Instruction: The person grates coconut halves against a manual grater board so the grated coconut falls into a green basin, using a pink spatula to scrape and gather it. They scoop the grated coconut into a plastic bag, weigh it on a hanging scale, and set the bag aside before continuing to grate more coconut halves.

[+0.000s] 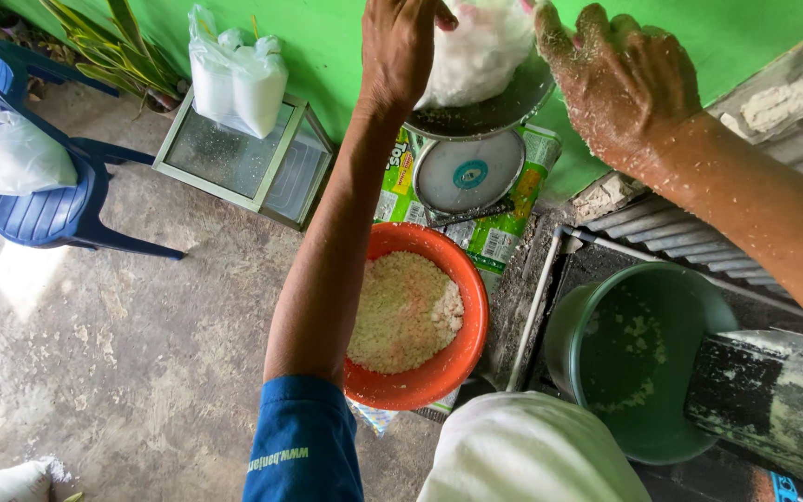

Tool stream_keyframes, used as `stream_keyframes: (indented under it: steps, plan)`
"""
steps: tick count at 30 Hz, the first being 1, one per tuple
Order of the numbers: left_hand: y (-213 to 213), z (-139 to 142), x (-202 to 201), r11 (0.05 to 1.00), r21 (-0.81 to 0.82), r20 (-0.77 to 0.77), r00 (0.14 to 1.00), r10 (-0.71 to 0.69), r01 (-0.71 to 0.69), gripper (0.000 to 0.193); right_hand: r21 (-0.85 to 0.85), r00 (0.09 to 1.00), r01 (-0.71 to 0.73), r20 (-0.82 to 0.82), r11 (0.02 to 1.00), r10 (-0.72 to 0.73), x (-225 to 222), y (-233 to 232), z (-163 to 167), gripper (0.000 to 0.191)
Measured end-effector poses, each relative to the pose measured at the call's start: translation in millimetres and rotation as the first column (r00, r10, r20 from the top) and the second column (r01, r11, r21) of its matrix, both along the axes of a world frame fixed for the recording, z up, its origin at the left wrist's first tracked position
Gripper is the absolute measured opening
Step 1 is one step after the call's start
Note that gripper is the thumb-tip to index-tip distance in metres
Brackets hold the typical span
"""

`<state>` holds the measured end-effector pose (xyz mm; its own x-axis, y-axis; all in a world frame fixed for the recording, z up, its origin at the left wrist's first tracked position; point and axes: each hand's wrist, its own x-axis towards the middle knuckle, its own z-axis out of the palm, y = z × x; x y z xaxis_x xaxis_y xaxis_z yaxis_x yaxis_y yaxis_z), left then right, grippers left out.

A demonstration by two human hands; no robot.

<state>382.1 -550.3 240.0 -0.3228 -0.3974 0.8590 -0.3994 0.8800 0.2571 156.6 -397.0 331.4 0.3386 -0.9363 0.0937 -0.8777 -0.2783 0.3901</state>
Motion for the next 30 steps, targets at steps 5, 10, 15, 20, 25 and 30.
stream_keyframes:
  steps: [5,10,15,20,25,30]
  plan:
    - [0.0,-7.5,-14.2,0.823,0.565,-0.323,0.934,0.151,0.062,0.015,-0.091,0.995,-0.050,0.084,0.995,0.058,-18.7,25.1,0.9,0.060]
    - [17.9,-3.3,-20.5,0.900,0.313,-0.164,0.915,0.368,-0.305,0.029,-0.244,0.894,-0.023,0.429,0.969,0.129,-43.9,81.1,-8.2,0.032]
    - [69.9,20.5,-1.7,0.903,0.209,-0.087,0.912,0.400,-0.376,0.061,0.161,0.444,0.325,0.844,0.932,-0.301,-74.6,180.5,-54.3,0.041]
    - [204.0,-5.9,-9.5,0.830,0.412,-0.049,0.901,0.431,-0.376,0.095,0.315,0.229,0.475,0.857,0.822,-0.461,-101.3,316.3,-156.4,0.047]
    - [378.8,-84.7,-74.2,0.759,0.642,-0.004,0.988,0.152,-0.114,0.083,0.511,-0.138,0.436,0.852,0.741,-0.506,-110.3,447.9,-281.0,0.049]
    - [487.9,-194.0,-131.7,0.407,0.892,0.201,0.979,0.037,-0.199,0.086,0.895,-0.750,0.227,0.411,0.383,-0.518,-109.2,518.3,-371.7,0.045]
